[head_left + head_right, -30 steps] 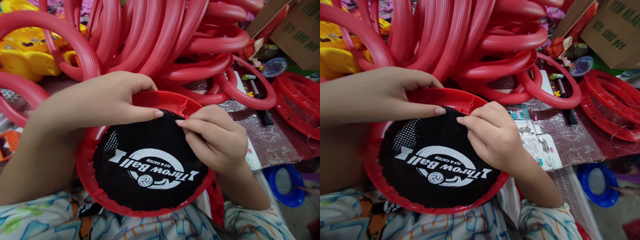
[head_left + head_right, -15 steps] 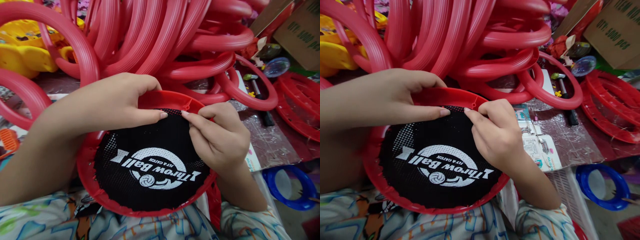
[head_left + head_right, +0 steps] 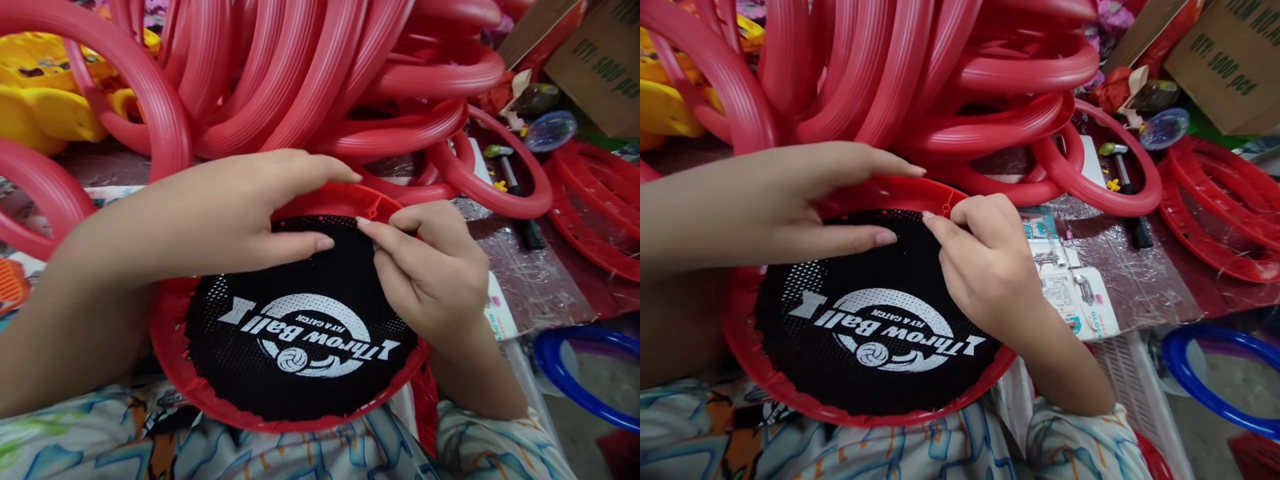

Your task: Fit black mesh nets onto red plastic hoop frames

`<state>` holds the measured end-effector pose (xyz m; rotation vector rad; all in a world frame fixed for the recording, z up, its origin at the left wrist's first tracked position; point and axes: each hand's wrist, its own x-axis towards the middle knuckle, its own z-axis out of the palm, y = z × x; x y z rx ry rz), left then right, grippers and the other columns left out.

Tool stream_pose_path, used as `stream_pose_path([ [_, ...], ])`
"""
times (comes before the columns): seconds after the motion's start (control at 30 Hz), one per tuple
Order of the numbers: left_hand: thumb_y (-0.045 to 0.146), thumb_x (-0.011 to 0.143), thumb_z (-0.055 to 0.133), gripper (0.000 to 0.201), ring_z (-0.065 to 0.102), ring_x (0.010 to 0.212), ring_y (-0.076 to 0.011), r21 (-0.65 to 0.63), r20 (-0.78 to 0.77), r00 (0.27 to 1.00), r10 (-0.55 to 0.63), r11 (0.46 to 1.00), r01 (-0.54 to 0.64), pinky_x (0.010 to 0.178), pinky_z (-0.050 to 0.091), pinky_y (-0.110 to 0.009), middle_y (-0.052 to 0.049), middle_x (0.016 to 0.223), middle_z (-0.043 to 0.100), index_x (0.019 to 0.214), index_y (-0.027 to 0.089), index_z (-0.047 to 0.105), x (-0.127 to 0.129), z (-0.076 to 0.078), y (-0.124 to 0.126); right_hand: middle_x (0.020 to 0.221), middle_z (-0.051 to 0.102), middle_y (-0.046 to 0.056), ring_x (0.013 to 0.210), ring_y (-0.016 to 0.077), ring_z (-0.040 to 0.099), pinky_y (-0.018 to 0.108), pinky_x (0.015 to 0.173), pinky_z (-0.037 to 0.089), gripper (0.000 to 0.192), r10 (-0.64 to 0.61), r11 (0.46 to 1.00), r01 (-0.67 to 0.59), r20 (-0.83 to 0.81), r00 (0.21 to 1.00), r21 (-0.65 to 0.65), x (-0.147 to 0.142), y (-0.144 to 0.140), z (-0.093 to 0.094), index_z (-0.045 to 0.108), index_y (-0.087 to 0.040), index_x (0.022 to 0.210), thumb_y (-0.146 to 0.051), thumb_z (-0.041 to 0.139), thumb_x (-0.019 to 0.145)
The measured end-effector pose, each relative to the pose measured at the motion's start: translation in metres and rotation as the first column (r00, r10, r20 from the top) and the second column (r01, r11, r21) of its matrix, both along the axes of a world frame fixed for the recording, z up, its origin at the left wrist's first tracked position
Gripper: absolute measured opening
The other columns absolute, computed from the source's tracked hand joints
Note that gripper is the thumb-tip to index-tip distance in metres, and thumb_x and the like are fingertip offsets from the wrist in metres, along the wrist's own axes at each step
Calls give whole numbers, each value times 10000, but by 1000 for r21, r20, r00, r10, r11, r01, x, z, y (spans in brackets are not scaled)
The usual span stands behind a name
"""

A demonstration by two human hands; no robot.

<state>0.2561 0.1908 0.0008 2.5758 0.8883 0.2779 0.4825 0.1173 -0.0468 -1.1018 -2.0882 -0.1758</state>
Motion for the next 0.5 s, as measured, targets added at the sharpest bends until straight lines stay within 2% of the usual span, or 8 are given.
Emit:
stream_pose_path([
  [0.07, 433, 979, 515, 474, 634, 1030, -167, -2, 37, 991, -132, 991, 132, 856, 519, -272, -27, 1361, 547, 1441, 334, 483, -3, 1, 0, 867, 640, 41, 807, 183, 584, 349, 733, 533, 201, -3, 1000, 3, -12, 1000, -12, 0, 0, 0, 703, -214, 1027, -97, 588, 910],
  [0.13, 437, 977, 515, 430, 641, 1055, -186, 14, 50, 980, -190, 982, 190, 870, 543, -288, -28, 1358, 529, 1401, 381, 550, -5, 0, 1, 870, 646, 47, 810, 187, 592, 352, 720, 537, 188, 2, 1000, -2, -23, 1000, -16, 1, 0, -1, 704, -203, 1011, -97, 591, 904],
  [0.3, 473, 965, 502, 397, 656, 1059, -239, 56, 36, 985, -169, 984, 167, 909, 555, -365, -27, 1375, 516, 1340, 435, 626, -8, -8, 6, 912, 701, 41, 841, 177, 628, 349, 779, 554, 173, -7, 999, 2, -90, 996, -53, 1, 0, -2, 687, -187, 1022, -89, 618, 897],
  [0.4, 473, 966, 489, 393, 647, 1081, -233, 52, 21, 986, -166, 985, 165, 936, 550, -363, -32, 1372, 520, 1323, 418, 644, -7, -10, 6, 901, 713, 25, 813, 171, 637, 353, 805, 564, 184, -65, 995, 53, -152, 986, -85, 0, -1, -1, 659, -187, 1035, -96, 660, 874],
  [0.5, 473, 974, 468, 376, 644, 1069, -217, 57, 19, 988, -153, 987, 152, 920, 556, -346, -32, 1361, 526, 1287, 416, 669, -6, -9, 6, 866, 706, 32, 781, 178, 643, 357, 773, 569, 220, -110, 989, 94, -143, 984, -114, 0, -4, 0, 651, -202, 1046, -93, 690, 859],
])
